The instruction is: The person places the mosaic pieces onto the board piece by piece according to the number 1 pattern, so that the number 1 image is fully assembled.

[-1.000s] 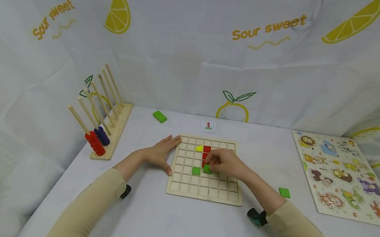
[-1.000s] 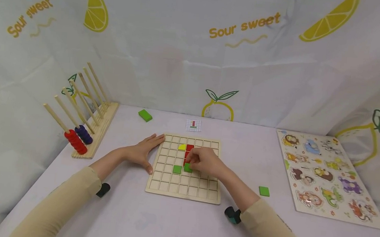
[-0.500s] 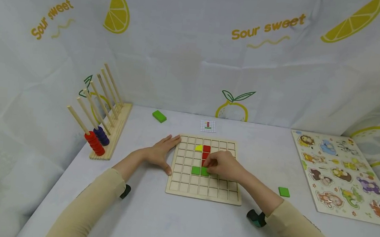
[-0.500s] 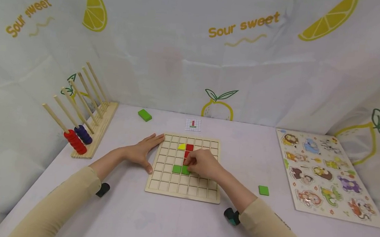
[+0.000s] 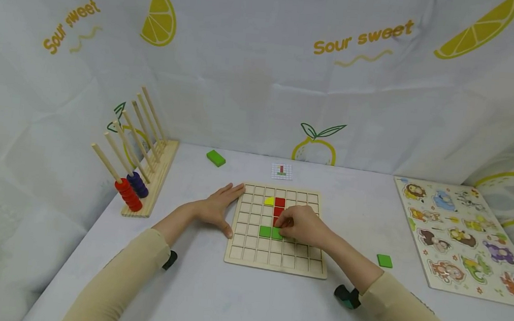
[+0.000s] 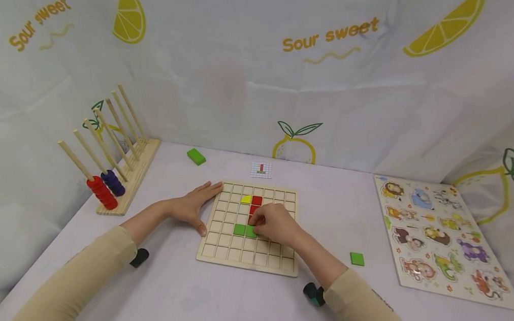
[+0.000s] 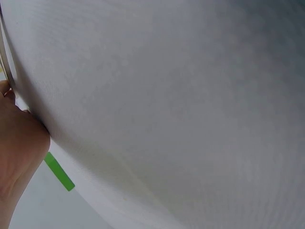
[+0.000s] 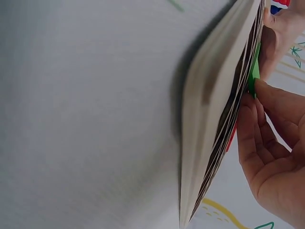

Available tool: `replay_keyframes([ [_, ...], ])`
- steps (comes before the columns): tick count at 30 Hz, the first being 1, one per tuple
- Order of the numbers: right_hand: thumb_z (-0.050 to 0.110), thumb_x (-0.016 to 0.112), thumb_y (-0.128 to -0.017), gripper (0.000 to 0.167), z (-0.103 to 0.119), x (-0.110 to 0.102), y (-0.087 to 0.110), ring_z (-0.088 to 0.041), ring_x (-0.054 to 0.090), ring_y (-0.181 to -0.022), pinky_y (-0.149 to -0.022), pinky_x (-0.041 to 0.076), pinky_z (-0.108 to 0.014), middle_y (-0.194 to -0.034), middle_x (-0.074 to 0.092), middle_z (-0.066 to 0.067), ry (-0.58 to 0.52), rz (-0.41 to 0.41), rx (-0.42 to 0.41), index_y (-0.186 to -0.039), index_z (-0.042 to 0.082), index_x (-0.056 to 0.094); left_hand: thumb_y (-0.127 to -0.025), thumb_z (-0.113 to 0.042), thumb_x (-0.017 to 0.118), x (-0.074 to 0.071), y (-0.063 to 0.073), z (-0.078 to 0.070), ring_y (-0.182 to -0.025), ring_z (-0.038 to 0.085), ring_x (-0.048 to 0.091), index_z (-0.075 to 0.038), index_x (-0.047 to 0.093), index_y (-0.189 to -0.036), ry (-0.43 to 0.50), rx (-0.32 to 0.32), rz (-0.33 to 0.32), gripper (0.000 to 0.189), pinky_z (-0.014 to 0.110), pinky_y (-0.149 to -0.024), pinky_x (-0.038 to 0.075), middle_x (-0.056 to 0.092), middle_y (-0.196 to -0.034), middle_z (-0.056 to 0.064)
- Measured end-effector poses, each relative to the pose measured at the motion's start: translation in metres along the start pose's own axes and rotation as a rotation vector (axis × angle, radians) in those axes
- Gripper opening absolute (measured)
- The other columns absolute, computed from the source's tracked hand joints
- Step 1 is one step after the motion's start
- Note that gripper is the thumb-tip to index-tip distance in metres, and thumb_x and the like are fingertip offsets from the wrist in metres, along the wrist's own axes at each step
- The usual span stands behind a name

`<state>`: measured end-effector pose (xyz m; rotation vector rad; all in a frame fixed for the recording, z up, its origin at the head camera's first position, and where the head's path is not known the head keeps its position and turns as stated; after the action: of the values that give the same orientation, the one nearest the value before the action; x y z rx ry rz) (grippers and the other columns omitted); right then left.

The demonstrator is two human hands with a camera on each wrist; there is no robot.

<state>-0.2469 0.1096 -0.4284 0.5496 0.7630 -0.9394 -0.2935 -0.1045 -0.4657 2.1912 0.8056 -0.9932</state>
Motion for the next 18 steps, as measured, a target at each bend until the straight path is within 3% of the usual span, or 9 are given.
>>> replay_keyframes([
  [7, 0.007, 0.075, -0.082, 0.01, -0.001, -0.006, 0.003, -0.007, 0.06, -0.076, -0.07, 0.051, -0.023, -0.084, 0.072, 0.006, 0.012, 0.001, -0.014, -0.088, 0.016, 0.075, -0.064, -0.041, 0.091, -0.001, 0.002, -0.004, -0.157, 0.036, -0.009, -0.008, 0.007, -0.16, 0.018, 0.001, 0.002, 0.132, 0.059, -0.127, 0.002, -0.001, -0.17, 0.006],
  [18, 0.005, 0.072, -0.085, 0.013, -0.016, -0.04, 0.012, -0.011, 0.061, -0.077, -0.07, 0.052, -0.024, -0.088, 0.072, 0.0, -0.002, -0.036, 0.0, -0.097, 0.009, 0.074, -0.065, -0.042, 0.091, -0.001, 0.002, -0.003, -0.157, 0.036, -0.009, -0.008, 0.007, -0.16, 0.014, 0.005, 0.005, 0.131, 0.059, -0.127, 0.002, -0.002, -0.17, 0.007],
])
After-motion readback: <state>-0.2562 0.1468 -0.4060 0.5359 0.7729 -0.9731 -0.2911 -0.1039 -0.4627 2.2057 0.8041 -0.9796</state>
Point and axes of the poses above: each hand's wrist, its own y-axis away from the middle knuckle, its own x-axis out of the palm, z = x × y, the point moved 6 cm from there along -y, towards the middle knuckle
